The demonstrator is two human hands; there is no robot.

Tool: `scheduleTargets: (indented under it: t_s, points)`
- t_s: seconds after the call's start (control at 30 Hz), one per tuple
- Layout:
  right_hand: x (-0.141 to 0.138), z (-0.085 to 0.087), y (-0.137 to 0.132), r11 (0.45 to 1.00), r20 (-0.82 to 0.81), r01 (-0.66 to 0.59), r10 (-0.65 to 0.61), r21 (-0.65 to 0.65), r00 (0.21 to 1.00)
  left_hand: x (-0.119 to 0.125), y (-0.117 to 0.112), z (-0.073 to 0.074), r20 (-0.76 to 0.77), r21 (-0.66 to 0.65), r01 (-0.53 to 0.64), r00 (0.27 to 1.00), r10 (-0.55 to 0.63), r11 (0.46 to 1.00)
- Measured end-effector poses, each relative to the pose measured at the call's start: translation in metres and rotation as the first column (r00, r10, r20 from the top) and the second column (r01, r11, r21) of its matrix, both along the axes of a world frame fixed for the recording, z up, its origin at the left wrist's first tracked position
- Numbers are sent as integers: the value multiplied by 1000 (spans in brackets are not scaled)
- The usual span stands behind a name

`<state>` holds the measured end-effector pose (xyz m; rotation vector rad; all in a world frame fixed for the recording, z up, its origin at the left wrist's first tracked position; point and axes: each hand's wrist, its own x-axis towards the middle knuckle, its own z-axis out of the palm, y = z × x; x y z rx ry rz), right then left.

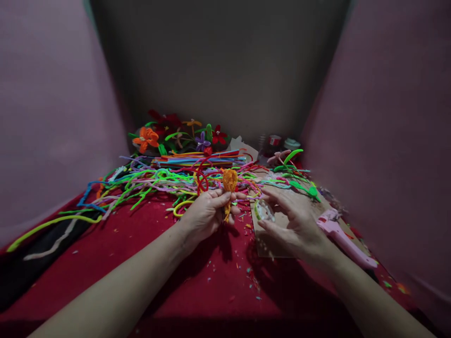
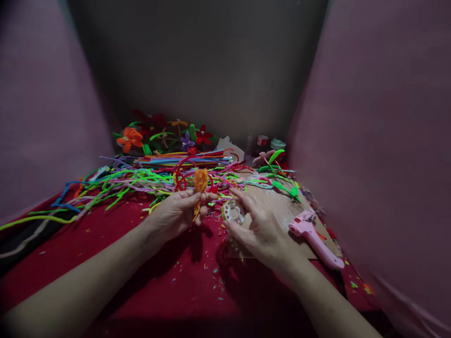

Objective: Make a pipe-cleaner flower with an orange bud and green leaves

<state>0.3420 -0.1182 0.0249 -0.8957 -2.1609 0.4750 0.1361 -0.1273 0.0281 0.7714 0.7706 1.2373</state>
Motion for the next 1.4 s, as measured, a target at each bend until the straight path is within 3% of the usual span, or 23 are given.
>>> scheduleTargets:
  t_s: [0.17, 0.3, 0.5, 0.57, 0.67, 0.77, 0.83, 0.87, 0.93, 1.0, 1.07, 1.23, 1.4]
  points:
    - [-25, 2, 10, 999, -95, -45, 43, -18, 995, -3, -1, 3, 100, 62, 14, 995, -20, 998]
    - [-38, 7, 11, 984, -198, -124, 98, -124, 975, -5, 2, 2, 93, 78, -30, 995, 23, 996]
    - [-46, 15, 10, 916, -320, -213, 100, -340, 942, -8, 5, 3, 67, 106, -18, 998, 11, 994]
    - [-46, 19, 13, 868, -326, -246, 105, -431, 939, -11, 6, 4, 29, 150, 21, 999, -26, 988]
    - [-44, 24, 21, 745, -307, -282, 109, -605, 945, -17, 7, 6, -109, 275, 98, 992, -70, 956]
    - [-45, 24, 30, 488, -373, -402, 160, -775, 914, -22, 6, 9, -266, 349, 142, 963, -47, 926]
    - [-48, 22, 33, 305, -448, -486, 190, -819, 874, -23, 6, 10, -324, 373, 141, 946, -14, 917]
    - [-50, 20, 33, 246, -481, -514, 184, -822, 857, -23, 5, 11, -341, 383, 139, 940, 0, 913]
    - [-54, 16, 33, 194, -538, -555, 135, -809, 832, -22, 5, 12, -373, 399, 133, 928, 28, 907]
    - [-58, 11, 31, 193, -567, -572, 88, -797, 819, -22, 5, 13, -395, 416, 120, 917, 60, 901]
    - [-61, 7, 29, 232, -567, -563, 57, -793, 822, -22, 5, 14, -409, 428, 91, 906, 104, 899]
    - [-63, 2, 26, 455, -476, -411, -34, -790, 879, -20, 6, 12, -345, 374, 32, 932, 107, 927]
    - [-62, 8, 23, 624, -404, -291, -43, -725, 914, -13, 10, 1, -219, 210, -30, 973, 77, 977]
